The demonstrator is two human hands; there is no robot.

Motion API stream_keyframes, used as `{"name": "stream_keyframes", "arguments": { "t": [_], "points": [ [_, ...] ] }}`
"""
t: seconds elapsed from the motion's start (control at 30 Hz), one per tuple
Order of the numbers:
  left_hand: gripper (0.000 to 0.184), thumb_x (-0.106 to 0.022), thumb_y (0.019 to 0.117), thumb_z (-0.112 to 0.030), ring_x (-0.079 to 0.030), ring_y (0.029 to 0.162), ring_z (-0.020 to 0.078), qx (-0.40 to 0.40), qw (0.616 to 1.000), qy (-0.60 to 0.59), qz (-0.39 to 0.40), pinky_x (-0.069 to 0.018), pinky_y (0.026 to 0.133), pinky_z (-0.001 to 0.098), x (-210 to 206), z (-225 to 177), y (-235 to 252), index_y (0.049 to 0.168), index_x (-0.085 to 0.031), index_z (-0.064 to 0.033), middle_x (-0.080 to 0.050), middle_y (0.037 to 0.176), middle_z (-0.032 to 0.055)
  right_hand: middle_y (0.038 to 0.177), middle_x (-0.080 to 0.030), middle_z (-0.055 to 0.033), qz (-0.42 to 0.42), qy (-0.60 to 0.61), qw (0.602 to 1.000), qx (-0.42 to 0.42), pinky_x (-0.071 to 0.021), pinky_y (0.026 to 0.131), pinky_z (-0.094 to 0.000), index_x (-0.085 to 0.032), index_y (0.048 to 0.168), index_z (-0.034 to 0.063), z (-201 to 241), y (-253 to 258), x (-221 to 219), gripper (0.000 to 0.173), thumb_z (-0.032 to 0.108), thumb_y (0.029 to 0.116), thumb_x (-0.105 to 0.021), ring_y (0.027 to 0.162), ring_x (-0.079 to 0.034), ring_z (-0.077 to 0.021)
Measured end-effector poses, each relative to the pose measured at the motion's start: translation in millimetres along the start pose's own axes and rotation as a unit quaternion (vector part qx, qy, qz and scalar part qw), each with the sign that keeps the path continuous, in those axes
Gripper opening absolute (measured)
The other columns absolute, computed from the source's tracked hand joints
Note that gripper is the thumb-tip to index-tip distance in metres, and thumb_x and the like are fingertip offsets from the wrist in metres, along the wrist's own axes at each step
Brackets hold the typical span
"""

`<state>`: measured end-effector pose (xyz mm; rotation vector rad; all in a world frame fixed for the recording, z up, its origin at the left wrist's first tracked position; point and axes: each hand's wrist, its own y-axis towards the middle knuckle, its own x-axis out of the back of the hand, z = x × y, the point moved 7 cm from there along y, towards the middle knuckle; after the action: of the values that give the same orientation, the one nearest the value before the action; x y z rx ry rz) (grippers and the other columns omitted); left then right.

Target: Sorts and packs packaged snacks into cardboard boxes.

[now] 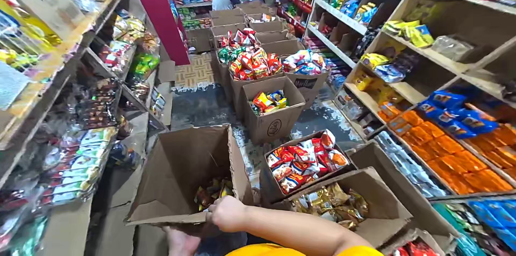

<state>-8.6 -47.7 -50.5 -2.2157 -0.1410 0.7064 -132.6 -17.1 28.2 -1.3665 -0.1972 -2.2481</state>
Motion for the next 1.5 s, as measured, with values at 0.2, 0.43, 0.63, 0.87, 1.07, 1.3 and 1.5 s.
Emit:
{"name": "stream_keyframes", "arguments": {
  "t": [0.2, 0.43, 0.63, 0.87, 1.07, 1.3, 1.5],
  "points": [
    [0.035, -0.037, 0.1096, -0.035, -0.071, 0.084, 0.0176, 0.007, 0.985, 0.166, -0.049, -0.0616, 0.072, 0.0382, -79.3, -37.8, 36.2, 0.126, -0.050, -0.0071, -0.069, 0.098, 0.0090, 0.109, -0.069, -0.0243, 0.038, 0.052, 0.998, 0.026, -0.0530, 0.087, -0.0612, -0.069, 0.110, -0.0039, -71.3, 51.9, 25.6, 0.018, 0.001, 0.0950, -0.061, 0.105, -0.067, -0.0434],
    [0.018, -0.051, 0.0943, 0.003, -0.064, 0.069, 0.0197, 0.095, 0.943, 0.265, -0.176, -0.0568, 0.057, 0.0322, -106.8, -49.5, 96.6, 0.112, -0.050, 0.0009, -0.062, 0.090, 0.0156, 0.109, -0.069, -0.0236, 0.051, 0.106, 0.992, 0.050, -0.0522, 0.085, -0.0627, -0.069, 0.111, -0.0038, -132.2, 74.0, 49.3, 0.019, 0.004, 0.0950, -0.063, 0.104, -0.067, -0.0435],
    [0.028, -0.051, 0.0940, 0.004, -0.062, 0.076, 0.0198, 0.083, 0.947, 0.251, -0.182, -0.0572, 0.063, 0.0336, -124.9, -64.1, 149.5, 0.121, -0.047, -0.0008, -0.059, 0.098, 0.0157, 0.115, -0.070, -0.0172, -0.139, 0.125, 0.982, 0.007, -0.0474, 0.104, -0.0557, -0.074, 0.108, 0.0030, -186.6, 47.5, 105.7, 0.018, 0.014, 0.0972, -0.065, 0.120, -0.062, -0.0381],
    [0.029, -0.055, 0.0947, 0.002, -0.055, 0.071, 0.0173, 0.052, 0.919, 0.382, -0.084, -0.0508, 0.060, 0.0320, -230.9, -100.5, 245.4, 0.123, -0.050, 0.0017, -0.055, 0.094, 0.0129, 0.130, -0.065, -0.0231, -0.078, 0.150, 0.942, -0.288, -0.0444, 0.108, -0.0593, -0.069, 0.121, -0.0001, -266.1, -14.7, 105.1, 0.027, 0.012, 0.1005, -0.056, 0.126, -0.060, -0.0417],
    [0.036, -0.056, 0.0940, 0.002, -0.059, 0.081, 0.0205, 0.070, 0.883, 0.465, 0.001, -0.0538, 0.067, 0.0343, -316.6, -119.4, 336.8, 0.129, -0.049, 0.0019, -0.058, 0.106, 0.0169, 0.135, -0.062, -0.0242, -0.055, 0.183, 0.823, -0.535, -0.0435, 0.110, -0.0580, -0.068, 0.128, 0.0008, -265.5, -84.4, 76.1, 0.033, 0.018, 0.1036, -0.053, 0.129, -0.058, -0.0418],
    [0.042, -0.053, 0.0964, -0.002, -0.065, 0.090, 0.0219, 0.081, 0.853, 0.510, 0.073, -0.0576, 0.074, 0.0377, -348.9, -141.4, 433.0, 0.137, -0.044, -0.0006, -0.061, 0.114, 0.0183, 0.146, -0.054, -0.0244, 0.082, 0.300, 0.642, -0.701, -0.0425, 0.109, -0.0616, -0.061, 0.139, 0.0035, -204.1, -116.7, -20.7, 0.041, 0.025, 0.1054, -0.053, 0.135, -0.052, -0.0439],
    [0.033, -0.041, 0.1081, -0.017, -0.057, 0.081, 0.0139, 0.071, 0.824, 0.562, 0.021, -0.0513, 0.071, 0.0293, -295.6, -134.0, 510.7, 0.137, -0.044, -0.0022, -0.056, 0.109, 0.0114, 0.147, -0.055, -0.0203, 0.080, 0.413, 0.573, -0.704, -0.0445, 0.107, -0.0627, -0.061, 0.141, 0.0109, -163.1, -82.1, -70.6, 0.040, 0.026, 0.1044, -0.053, 0.135, -0.053, -0.0415]
  ]
}}
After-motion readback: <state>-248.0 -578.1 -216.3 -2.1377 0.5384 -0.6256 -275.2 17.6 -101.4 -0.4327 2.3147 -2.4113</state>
